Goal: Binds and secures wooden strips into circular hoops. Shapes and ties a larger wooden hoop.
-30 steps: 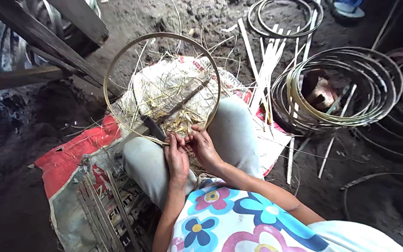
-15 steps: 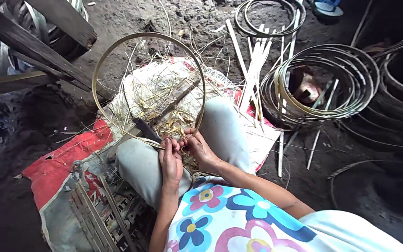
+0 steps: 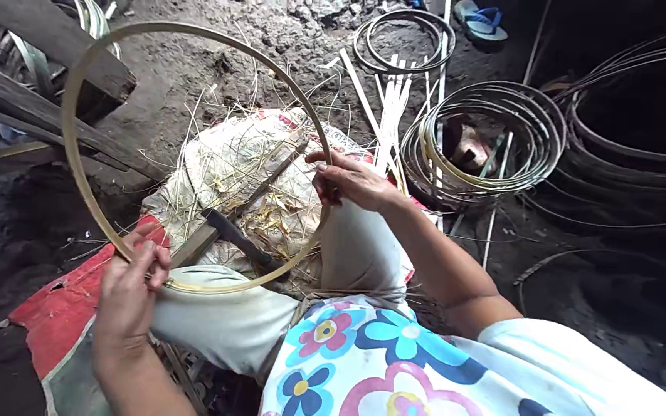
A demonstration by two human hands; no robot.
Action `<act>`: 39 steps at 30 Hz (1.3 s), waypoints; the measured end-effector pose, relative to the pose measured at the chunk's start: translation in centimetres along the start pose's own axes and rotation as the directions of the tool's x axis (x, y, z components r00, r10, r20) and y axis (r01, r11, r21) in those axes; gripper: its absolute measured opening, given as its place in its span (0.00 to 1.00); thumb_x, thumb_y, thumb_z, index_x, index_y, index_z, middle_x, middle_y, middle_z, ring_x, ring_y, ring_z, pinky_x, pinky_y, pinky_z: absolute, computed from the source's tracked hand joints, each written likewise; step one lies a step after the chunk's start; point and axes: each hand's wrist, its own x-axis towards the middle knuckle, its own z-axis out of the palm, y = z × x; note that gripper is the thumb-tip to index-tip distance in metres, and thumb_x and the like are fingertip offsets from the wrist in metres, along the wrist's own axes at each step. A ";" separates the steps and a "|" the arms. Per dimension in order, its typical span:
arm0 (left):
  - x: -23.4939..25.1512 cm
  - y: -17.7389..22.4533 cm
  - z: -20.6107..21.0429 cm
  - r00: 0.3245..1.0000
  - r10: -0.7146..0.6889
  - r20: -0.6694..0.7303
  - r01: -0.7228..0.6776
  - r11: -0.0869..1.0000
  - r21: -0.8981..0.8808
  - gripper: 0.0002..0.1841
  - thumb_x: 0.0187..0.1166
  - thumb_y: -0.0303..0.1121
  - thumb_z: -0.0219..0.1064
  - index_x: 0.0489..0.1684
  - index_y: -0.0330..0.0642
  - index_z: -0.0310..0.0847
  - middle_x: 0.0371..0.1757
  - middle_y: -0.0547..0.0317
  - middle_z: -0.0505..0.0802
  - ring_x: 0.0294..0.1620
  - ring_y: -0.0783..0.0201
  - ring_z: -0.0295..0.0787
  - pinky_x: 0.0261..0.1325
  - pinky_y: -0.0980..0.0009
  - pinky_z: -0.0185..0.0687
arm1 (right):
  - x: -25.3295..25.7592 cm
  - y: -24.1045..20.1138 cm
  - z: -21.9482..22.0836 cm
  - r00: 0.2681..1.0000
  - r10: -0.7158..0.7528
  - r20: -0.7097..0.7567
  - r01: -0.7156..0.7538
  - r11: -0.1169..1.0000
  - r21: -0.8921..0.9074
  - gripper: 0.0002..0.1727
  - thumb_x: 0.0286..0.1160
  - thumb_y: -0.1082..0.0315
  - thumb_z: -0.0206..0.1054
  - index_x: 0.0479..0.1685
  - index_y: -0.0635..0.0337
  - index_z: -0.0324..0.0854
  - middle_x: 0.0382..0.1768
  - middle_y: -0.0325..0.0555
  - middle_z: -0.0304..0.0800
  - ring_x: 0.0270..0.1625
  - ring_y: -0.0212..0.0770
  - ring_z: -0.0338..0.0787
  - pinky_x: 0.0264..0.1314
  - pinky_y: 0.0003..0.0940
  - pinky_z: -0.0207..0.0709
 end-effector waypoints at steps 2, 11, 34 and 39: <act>0.6 0.7 -0.9 1.000 0.017 0.008 -0.017 0.999 0.037 0.18 0.92 0.36 0.47 0.75 0.51 0.73 0.28 0.75 0.86 0.17 0.83 0.73 0.20 0.88 0.69 | 0.2 -0.9 -0.3 1.000 0.028 0.002 -0.028 0.999 -0.046 0.18 0.93 0.63 0.42 0.70 0.59 0.71 0.26 0.35 0.80 0.24 0.29 0.82 0.25 0.23 0.77; 0.0 -3.9 14.3 0.958 -0.028 -0.285 -0.137 0.829 -0.542 0.13 0.95 0.37 0.44 0.63 0.51 0.74 0.33 0.73 0.88 0.37 0.72 0.89 0.53 0.69 0.87 | 1.1 5.0 10.4 0.955 -0.013 -0.297 0.143 0.896 0.420 0.13 0.96 0.61 0.40 0.65 0.48 0.67 0.35 0.37 0.84 0.33 0.31 0.88 0.38 0.28 0.87; -1.4 -6.7 15.8 0.965 -0.141 -0.220 -0.002 0.838 -0.546 0.12 0.92 0.30 0.44 0.66 0.46 0.69 0.27 0.72 0.82 0.30 0.73 0.84 0.47 0.72 0.86 | -0.5 7.3 10.0 0.962 0.127 -0.241 0.004 0.878 0.479 0.13 0.93 0.68 0.45 0.70 0.53 0.63 0.40 0.36 0.86 0.39 0.31 0.90 0.47 0.30 0.87; -1.9 -6.2 17.9 0.961 -0.116 -0.251 -0.073 0.770 -0.634 0.12 0.94 0.37 0.46 0.67 0.55 0.69 0.33 0.73 0.84 0.37 0.73 0.86 0.52 0.70 0.86 | -1.0 7.1 11.8 0.953 0.090 -0.290 0.088 0.833 0.547 0.07 0.94 0.66 0.44 0.56 0.47 0.66 0.37 0.35 0.83 0.37 0.30 0.88 0.47 0.27 0.85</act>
